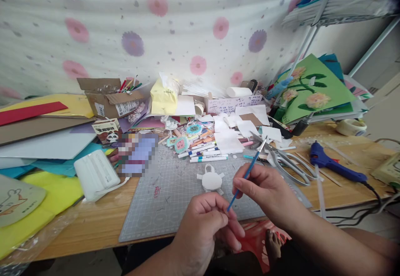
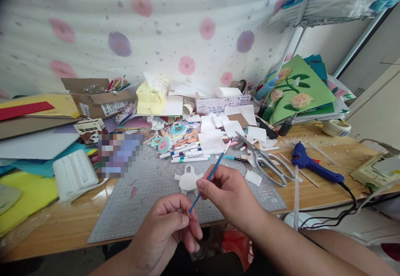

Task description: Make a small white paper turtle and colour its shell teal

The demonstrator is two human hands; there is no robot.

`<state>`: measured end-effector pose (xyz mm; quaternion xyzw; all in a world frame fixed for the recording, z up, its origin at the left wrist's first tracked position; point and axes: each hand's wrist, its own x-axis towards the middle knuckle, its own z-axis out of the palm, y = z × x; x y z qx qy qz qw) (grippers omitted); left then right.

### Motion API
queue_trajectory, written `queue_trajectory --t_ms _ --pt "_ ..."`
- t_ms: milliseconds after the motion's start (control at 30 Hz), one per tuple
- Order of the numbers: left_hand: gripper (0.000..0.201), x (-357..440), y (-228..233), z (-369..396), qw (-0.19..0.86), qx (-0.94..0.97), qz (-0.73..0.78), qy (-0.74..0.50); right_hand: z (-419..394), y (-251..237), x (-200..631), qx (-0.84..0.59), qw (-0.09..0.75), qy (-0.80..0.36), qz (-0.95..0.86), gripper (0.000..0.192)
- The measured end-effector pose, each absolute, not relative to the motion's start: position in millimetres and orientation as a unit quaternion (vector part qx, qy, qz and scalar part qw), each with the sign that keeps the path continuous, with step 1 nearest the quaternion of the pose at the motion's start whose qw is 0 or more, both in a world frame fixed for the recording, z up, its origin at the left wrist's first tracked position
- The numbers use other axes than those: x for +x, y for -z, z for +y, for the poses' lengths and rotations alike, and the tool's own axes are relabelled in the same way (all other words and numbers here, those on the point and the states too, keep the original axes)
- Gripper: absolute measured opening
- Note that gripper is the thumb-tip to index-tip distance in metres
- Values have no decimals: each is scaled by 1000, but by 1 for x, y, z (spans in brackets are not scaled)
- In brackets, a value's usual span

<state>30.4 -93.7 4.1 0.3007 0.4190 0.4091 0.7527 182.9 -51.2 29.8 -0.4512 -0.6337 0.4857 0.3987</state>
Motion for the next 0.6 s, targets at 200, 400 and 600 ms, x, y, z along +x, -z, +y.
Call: queue_trajectory --t_ms 200,400,600 --pt "10 33 -3 -92 769 281 406 -407 -53 -28 186 -454 384 -488 -639 26" --pt "5 35 -1 -91 791 256 401 -386 -55 -31 191 -414 349 -533 -651 26" --pt "6 33 -1 -92 799 255 392 -379 -53 -34 193 -400 329 -558 -649 31"
